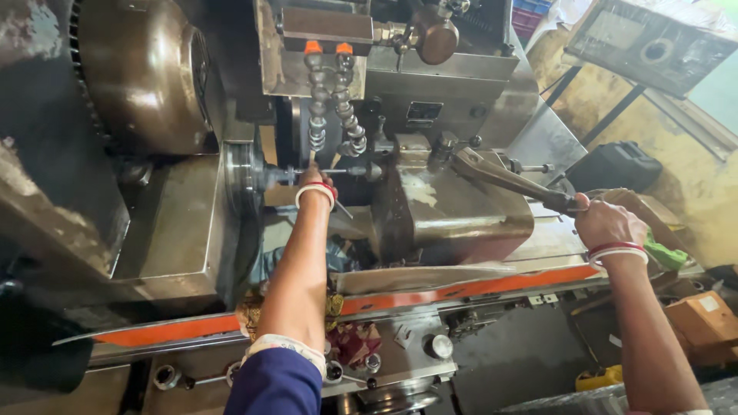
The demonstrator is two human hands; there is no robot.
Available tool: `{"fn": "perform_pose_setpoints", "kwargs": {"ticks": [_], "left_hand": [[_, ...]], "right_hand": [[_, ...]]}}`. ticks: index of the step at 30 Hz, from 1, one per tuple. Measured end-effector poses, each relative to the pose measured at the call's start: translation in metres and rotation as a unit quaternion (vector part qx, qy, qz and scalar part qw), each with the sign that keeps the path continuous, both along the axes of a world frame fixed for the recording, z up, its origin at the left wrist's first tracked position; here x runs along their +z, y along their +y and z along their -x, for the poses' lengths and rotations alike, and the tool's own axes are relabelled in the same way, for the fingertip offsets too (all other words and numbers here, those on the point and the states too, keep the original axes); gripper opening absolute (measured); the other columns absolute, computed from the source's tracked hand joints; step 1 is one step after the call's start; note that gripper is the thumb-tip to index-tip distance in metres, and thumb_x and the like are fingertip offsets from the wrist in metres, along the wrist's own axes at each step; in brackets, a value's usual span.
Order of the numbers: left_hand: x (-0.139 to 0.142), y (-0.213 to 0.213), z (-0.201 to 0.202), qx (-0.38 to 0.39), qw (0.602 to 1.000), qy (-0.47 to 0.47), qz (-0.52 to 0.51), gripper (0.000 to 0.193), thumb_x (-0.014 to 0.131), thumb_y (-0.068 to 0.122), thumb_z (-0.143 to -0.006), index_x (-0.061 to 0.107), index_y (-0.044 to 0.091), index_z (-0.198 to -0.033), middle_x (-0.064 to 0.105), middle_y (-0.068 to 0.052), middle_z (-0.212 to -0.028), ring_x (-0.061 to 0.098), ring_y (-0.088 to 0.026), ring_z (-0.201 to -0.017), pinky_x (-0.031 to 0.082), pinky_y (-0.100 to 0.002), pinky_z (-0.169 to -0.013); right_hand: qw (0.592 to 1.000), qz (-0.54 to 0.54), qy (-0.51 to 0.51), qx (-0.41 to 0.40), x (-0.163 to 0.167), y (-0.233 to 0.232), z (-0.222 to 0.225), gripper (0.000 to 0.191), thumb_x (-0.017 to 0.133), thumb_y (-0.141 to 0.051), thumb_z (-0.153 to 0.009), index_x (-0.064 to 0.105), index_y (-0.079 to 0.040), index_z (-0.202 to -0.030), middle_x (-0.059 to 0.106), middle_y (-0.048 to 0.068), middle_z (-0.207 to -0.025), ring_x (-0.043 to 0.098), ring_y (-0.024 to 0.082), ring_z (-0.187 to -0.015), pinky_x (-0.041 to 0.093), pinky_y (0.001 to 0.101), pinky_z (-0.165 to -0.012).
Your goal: The person repeatedly picks up metal rods from a green crate, inserts them into a metalworking machine, and operates a lever to process them. After processing, the rods are placed into a blue crate with circular indentations. The task is performed in a repetitive cycle throughout the video.
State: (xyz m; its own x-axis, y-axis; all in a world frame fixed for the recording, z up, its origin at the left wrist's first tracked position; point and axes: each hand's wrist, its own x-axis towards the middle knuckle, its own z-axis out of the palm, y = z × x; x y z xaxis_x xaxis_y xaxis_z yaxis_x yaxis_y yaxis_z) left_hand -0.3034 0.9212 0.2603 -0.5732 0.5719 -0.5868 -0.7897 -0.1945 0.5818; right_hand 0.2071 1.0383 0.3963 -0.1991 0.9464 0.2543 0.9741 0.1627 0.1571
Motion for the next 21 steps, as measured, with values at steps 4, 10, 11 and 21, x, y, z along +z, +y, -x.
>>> {"fn": "perform_pose_setpoints", "kwargs": {"ticks": [4,10,11,21], "left_hand": [[-0.024,0.012,0.004,0.003,0.999,0.002,-0.044,0.045,0.06,0.05,-0.098,0.045,0.018,-0.071,0.037,0.003,-0.051,0.034,-0.014,-0.035,0.028,-0.032,-0.035],[-0.034,0.013,0.007,0.025,0.997,0.05,-0.047,0.031,0.062,0.042,-0.096,0.053,0.019,-0.078,0.044,0.002,-0.053,0.04,-0.015,-0.037,0.035,-0.034,-0.037],[-0.035,0.013,0.008,0.02,0.998,0.038,-0.055,0.031,0.062,0.042,-0.097,0.053,0.019,-0.079,0.044,0.003,-0.054,0.041,-0.014,-0.038,0.036,-0.033,-0.037],[-0.025,0.008,0.02,-0.017,0.999,0.022,-0.029,0.038,0.053,0.056,-0.099,0.066,0.021,-0.103,0.042,0.001,-0.052,0.04,-0.017,-0.038,0.035,-0.036,-0.038]], "right_hand": [[1.0,0.0,0.003,-0.006,0.0,0.0,0.006,0.072,0.027,-0.051,-0.116,0.08,-0.004,-0.104,0.076,0.026,-0.108,0.072,0.045,-0.106,0.054,0.056,-0.09],[1.0,-0.019,0.0,-0.009,-0.003,0.001,0.009,0.07,0.029,-0.052,-0.116,0.08,-0.006,-0.105,0.076,0.025,-0.107,0.072,0.045,-0.104,0.053,0.0555,-0.09],[1.0,-0.021,-0.006,-0.009,-0.003,0.001,0.008,0.071,0.029,-0.053,-0.117,0.08,-0.005,-0.104,0.077,0.025,-0.106,0.072,0.045,-0.104,0.053,0.0551,-0.09],[1.0,-0.027,0.004,-0.009,-0.007,0.002,0.005,0.07,0.03,-0.053,-0.115,0.08,-0.007,-0.101,0.078,0.024,-0.102,0.073,0.044,-0.102,0.054,0.0554,-0.088]]}}
